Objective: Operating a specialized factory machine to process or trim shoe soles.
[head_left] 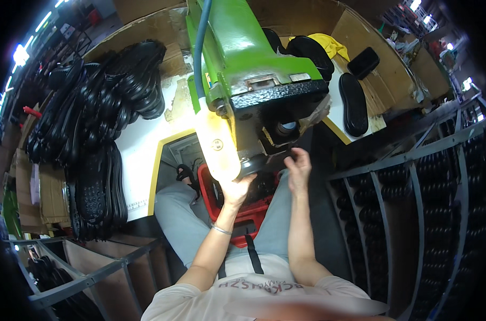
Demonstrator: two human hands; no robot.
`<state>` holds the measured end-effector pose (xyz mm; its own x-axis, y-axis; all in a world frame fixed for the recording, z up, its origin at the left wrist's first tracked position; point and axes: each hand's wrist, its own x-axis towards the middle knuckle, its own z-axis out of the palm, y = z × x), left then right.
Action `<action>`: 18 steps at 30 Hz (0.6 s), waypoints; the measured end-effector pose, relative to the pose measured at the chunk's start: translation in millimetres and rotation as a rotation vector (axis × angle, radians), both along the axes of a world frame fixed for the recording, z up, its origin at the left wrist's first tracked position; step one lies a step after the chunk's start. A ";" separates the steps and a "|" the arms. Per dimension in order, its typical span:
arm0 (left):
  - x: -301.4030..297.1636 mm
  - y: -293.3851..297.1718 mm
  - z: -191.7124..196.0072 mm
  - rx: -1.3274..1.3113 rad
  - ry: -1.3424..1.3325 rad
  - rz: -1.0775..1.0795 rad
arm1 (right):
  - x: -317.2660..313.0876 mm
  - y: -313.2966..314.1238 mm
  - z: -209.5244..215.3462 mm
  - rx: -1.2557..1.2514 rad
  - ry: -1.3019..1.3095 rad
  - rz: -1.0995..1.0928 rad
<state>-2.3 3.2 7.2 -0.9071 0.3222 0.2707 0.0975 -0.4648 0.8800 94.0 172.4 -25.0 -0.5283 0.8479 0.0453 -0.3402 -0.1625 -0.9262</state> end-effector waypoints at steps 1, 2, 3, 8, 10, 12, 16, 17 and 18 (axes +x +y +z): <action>1.5 1.4 10.0 0.104 -0.052 -0.030 | 7.9 13.8 16.7 0.144 -0.065 -0.097; -0.9 -4.6 13.4 0.106 -0.055 -0.026 | 14.1 21.6 34.6 0.285 -0.129 -0.190; -7.2 -14.8 14.3 -0.161 0.212 0.015 | 17.8 23.7 54.5 0.364 -0.129 -0.237; -14.3 -35.8 34.8 -0.025 0.028 -0.092 | 23.4 16.5 125.9 0.777 -0.237 -0.318; -17.0 -45.1 39.4 -0.042 0.057 -0.055 | 19.8 6.9 137.8 0.809 -0.237 -0.297; -18.7 -58.5 40.1 0.111 -0.060 -0.054 | 13.6 -6.0 143.6 0.821 -0.198 -0.245; -34.7 -95.3 44.3 0.375 -0.273 -0.087 | -11.4 -42.5 144.5 0.790 -0.137 -0.136; -42.8 -115.9 35.8 0.381 -0.252 -0.088 | -21.4 -59.3 141.3 0.769 -0.139 -0.121; -49.3 -134.5 25.3 0.389 -0.230 -0.091 | -30.2 -70.8 137.9 0.799 -0.101 -0.087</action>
